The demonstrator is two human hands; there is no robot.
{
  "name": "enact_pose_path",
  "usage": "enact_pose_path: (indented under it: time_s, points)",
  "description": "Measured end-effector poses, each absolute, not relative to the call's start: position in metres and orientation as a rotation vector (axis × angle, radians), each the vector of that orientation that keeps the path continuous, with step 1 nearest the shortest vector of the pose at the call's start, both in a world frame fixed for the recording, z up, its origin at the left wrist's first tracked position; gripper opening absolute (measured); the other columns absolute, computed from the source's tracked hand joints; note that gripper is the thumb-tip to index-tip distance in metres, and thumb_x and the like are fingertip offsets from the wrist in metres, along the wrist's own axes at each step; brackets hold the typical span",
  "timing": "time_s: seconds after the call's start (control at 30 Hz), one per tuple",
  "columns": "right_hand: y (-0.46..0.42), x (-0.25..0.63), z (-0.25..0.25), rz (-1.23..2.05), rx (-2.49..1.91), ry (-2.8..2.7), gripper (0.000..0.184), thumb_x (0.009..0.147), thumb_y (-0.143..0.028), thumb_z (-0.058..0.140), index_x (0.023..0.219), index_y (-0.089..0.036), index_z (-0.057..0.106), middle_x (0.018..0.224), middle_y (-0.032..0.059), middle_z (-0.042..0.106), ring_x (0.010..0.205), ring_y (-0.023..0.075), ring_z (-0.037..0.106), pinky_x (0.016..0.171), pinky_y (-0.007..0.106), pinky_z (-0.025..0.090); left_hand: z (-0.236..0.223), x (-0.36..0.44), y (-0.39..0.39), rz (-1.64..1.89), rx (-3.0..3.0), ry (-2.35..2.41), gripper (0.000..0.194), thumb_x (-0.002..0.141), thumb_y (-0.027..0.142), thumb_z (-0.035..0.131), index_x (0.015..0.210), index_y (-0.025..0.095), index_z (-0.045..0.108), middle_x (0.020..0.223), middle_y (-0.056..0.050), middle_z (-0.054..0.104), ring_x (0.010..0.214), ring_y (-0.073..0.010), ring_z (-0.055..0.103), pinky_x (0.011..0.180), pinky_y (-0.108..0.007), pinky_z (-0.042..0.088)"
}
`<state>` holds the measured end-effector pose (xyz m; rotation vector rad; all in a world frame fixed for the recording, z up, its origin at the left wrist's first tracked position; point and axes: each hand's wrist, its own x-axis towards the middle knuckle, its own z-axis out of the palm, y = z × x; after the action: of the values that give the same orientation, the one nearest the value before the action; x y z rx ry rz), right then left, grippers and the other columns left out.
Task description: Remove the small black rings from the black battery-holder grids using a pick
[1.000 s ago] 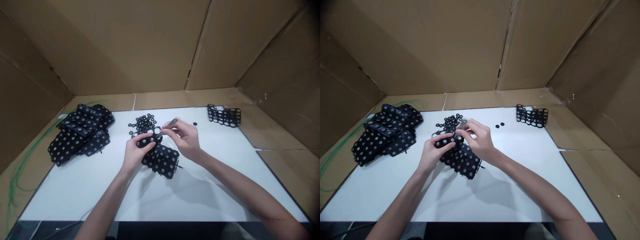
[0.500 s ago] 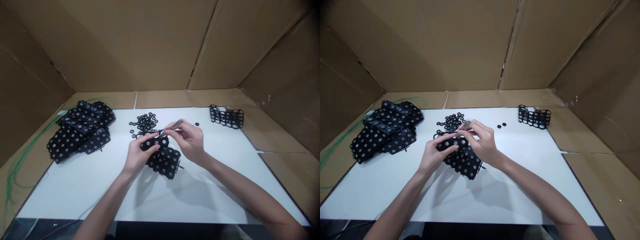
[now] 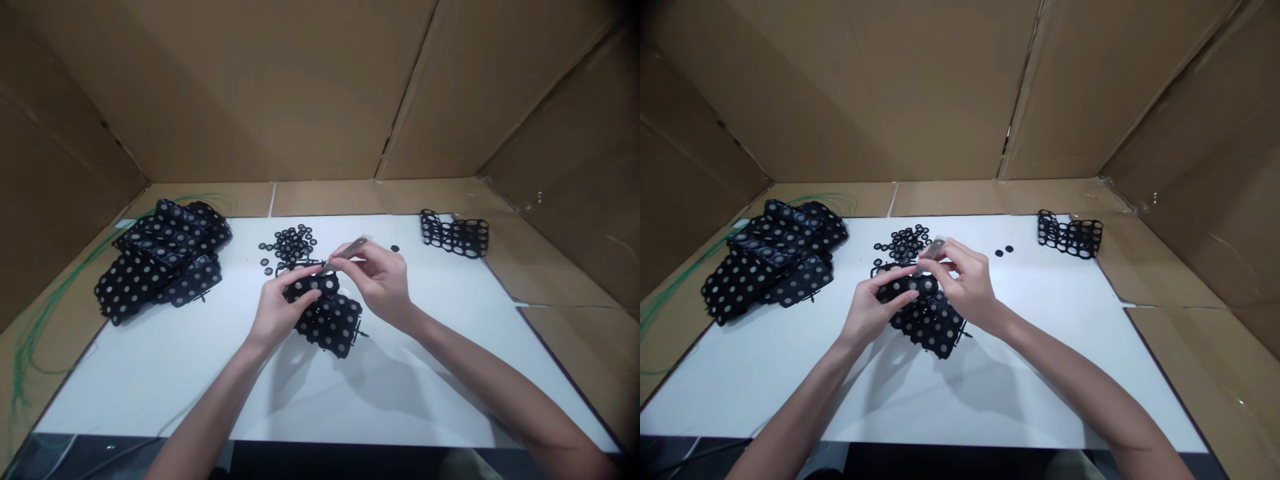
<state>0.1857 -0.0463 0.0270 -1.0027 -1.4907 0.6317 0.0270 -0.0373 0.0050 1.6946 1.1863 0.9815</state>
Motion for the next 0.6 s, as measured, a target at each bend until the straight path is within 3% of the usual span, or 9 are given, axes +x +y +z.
enact_pose_path:
  time_s: [0.23, 0.6]
  points:
    - [-0.0493, 0.1853, 0.0296, 0.557, -1.011, -1.629, 0.010, 0.079, -0.018, 0.054, 0.071, -0.017, 0.059, 0.076, 0.0023, 0.062, 0.071, 0.0118, 0.059, 0.056, 0.024, 0.053, 0.0012, 0.0267, -0.0376, 0.982, 1.641, 1.116, 0.030, 0.069, 0.021, 0.064, 0.099, 0.022, 0.066, 0.103, -0.004, 0.067, 0.099, -0.0209, 0.058, 0.091, -0.034, 0.041]
    - [-0.0495, 0.1814, 0.0259, 0.494, -1.028, -1.723, 0.013, 0.081, -0.015, 0.052, 0.069, -0.016, 0.057, 0.073, 0.0039, 0.061, 0.067, 0.0126, 0.058, 0.056, 0.025, 0.052, -0.0050, 0.0264, -0.0348, 0.977, 1.515, 1.062, 0.029, 0.067, 0.023, 0.066, 0.096, 0.023, 0.067, 0.103, -0.003, 0.067, 0.101, -0.0202, 0.057, 0.093, -0.034, 0.039]
